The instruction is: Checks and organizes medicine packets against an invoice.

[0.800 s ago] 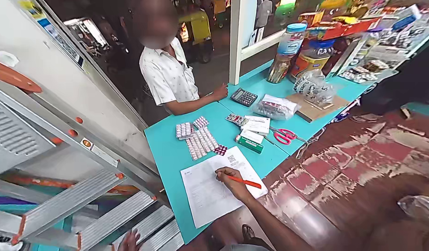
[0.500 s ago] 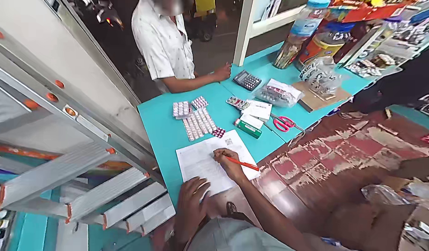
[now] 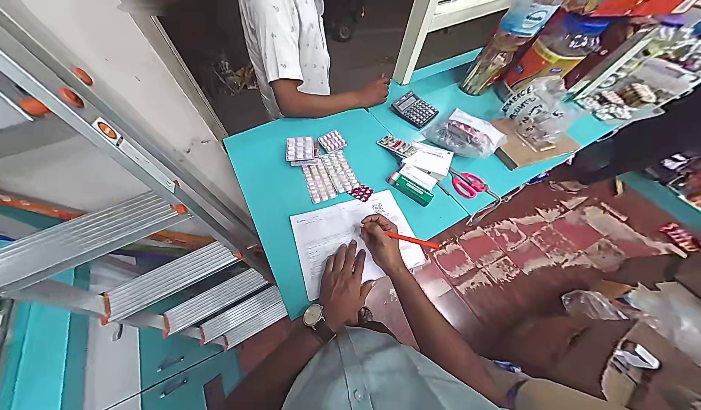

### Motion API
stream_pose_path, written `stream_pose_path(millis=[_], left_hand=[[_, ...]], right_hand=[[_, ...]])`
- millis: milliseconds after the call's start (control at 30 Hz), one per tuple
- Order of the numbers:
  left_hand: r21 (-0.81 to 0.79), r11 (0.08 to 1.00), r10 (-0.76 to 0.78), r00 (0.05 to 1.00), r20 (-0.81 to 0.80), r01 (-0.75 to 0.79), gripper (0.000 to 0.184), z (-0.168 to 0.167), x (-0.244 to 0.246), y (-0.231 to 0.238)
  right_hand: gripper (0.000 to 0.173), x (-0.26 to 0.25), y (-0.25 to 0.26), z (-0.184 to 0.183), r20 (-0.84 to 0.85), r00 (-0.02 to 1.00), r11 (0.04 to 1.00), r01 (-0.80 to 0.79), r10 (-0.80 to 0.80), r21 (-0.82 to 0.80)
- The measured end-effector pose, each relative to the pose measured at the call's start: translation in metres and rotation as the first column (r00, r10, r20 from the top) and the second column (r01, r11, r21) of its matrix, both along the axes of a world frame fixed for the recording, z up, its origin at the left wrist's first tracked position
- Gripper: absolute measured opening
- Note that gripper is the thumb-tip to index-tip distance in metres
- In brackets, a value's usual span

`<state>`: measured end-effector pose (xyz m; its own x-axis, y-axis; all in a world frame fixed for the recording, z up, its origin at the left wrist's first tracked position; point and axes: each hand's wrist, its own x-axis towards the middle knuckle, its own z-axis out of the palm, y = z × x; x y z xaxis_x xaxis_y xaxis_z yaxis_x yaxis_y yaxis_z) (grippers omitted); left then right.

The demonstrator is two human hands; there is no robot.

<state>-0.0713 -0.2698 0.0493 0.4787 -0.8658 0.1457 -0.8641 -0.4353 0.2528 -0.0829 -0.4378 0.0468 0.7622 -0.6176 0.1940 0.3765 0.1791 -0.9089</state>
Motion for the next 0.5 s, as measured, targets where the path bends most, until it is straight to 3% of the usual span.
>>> stream_pose_path(millis=[267,400,500], left_hand=[[-0.003,0.999,0.033,0.999,-0.025,-0.033,0.076,0.002,0.022,0.005],[0.107,0.994,0.040,0.994,-0.106,-0.029,0.071,0.017,0.018,0.016],[0.171,0.985,0.051,0.983,-0.178,-0.020,0.064,0.032,0.017,0.020]], right_hand=[[0.021,0.038,0.006,0.016,0.023,0.997,0.990,0.076,-0.079,0.122],[0.019,0.017,0.025,0.042,0.051,0.997,0.996,0.052,-0.056,0.073],[0.016,0.005,0.030,0.039,-0.001,0.998,0.998,0.061,-0.061,-0.017]])
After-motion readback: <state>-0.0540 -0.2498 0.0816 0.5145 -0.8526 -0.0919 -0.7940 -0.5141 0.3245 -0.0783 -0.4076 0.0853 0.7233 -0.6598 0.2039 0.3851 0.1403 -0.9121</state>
